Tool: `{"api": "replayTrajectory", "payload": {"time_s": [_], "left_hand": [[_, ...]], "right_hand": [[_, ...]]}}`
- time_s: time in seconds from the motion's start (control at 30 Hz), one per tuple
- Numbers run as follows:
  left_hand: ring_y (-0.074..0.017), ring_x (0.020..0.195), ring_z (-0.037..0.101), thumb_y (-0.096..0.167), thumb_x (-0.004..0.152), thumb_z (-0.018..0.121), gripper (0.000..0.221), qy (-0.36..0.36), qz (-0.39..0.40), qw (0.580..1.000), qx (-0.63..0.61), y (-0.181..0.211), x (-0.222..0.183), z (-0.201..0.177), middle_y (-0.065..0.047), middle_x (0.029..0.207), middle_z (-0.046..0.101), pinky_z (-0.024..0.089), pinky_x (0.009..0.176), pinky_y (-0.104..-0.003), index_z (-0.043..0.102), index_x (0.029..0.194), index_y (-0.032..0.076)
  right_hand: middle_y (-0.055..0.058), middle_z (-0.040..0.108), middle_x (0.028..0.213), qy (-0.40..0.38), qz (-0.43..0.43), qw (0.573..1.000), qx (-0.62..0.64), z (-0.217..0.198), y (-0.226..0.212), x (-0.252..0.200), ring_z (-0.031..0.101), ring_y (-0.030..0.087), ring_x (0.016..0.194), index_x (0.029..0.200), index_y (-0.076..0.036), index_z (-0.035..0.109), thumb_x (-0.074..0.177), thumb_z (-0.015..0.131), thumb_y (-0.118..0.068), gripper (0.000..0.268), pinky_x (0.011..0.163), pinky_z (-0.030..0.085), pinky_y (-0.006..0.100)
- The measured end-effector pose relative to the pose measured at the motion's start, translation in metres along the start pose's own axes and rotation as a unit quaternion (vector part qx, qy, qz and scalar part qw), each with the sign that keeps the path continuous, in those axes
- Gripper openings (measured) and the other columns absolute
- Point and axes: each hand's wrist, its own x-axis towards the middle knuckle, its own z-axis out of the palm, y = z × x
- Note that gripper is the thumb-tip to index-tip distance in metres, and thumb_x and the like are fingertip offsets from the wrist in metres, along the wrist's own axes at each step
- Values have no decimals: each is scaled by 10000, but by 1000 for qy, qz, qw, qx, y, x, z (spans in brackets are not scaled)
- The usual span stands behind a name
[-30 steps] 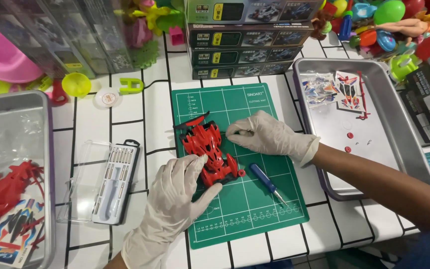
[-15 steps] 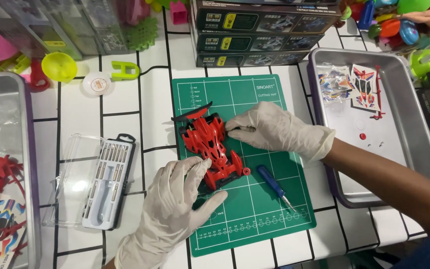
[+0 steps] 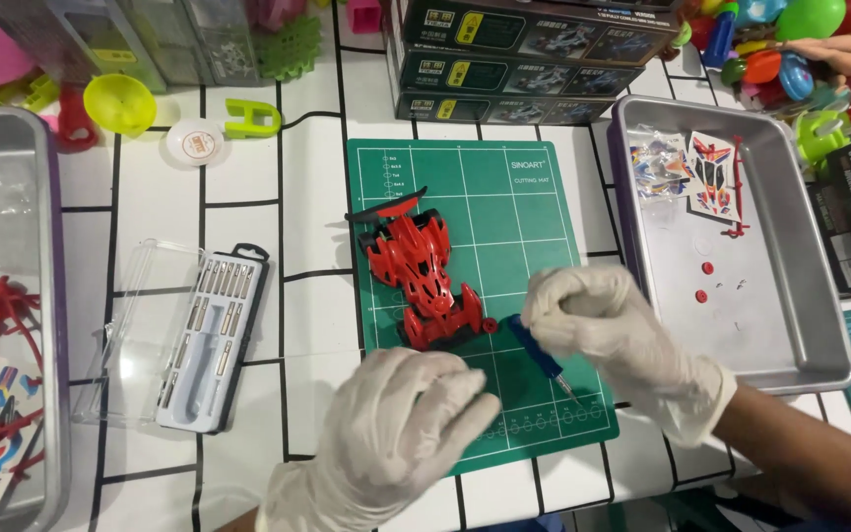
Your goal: Assembling a red Mini 4WD toy car by attaching body components and fastening them with a screwdriver.
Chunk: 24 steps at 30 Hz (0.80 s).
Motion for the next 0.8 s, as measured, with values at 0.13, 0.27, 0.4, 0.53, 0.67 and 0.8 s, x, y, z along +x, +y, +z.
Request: {"api": "replayTrajectory", "payload": {"time_s": [0.13, 0.27, 0.4, 0.53, 0.67, 0.8], "left_hand": [[-229, 786, 698, 185, 909, 863, 272, 76, -41, 985, -150, 29, 18, 1, -94, 977, 699, 591, 670, -356, 670, 992, 13], [-237, 820, 709, 96, 934, 919, 624, 123, -29, 977, -170, 40, 4, 12, -109, 1059, 723, 603, 704, -387, 435, 1327, 102], [-273, 965, 684, 89, 948, 668, 185, -6, -69, 958, -276, 46, 4, -13, -90, 1167, 706, 555, 847, -416, 691, 1131, 68], [-261, 822, 666, 90, 959, 674, 72, 48, -55, 969, -237, 62, 19, -28, -111, 1046, 703, 548, 738, -392, 681, 1025, 61], [-276, 761, 673, 20, 918, 780, 243, 92, -19, 974, -205, 72, 20, -31, -158, 978, 714, 578, 697, -403, 630, 1103, 69], [-241, 748, 672, 16, 900, 767, 182, 79, -43, 971, -221, 83, 23, -43, -138, 984, 714, 593, 703, -353, 655, 1037, 62]], "right_hand": [[45, 639, 741, 87, 215, 919, 319, 39, -16, -40, 530, 131, 583, 822, -64, 712, 859, 750, -112, 72, 511, 467, 283], [99, 674, 809, 130, 251, 844, 455, 51, -12, -68, 670, 217, 688, 944, -44, 681, 930, 696, -85, 46, 698, 587, 364], [49, 517, 629, 143, 265, 831, 468, 58, -23, -77, 637, 235, 624, 897, -51, 655, 890, 710, -133, 99, 691, 576, 387], [13, 398, 587, 111, 166, 891, 408, 59, -36, -82, 300, 134, 473, 872, 0, 714, 950, 676, -112, 141, 423, 254, 282], [71, 469, 574, 120, 118, 924, 342, 56, -38, -93, 346, 165, 475, 911, 38, 753, 942, 675, -89, 152, 428, 273, 315], [62, 500, 576, 85, 87, 936, 330, 56, -43, -102, 358, 152, 490, 1030, 35, 780, 946, 723, -153, 214, 435, 281, 301]]}}
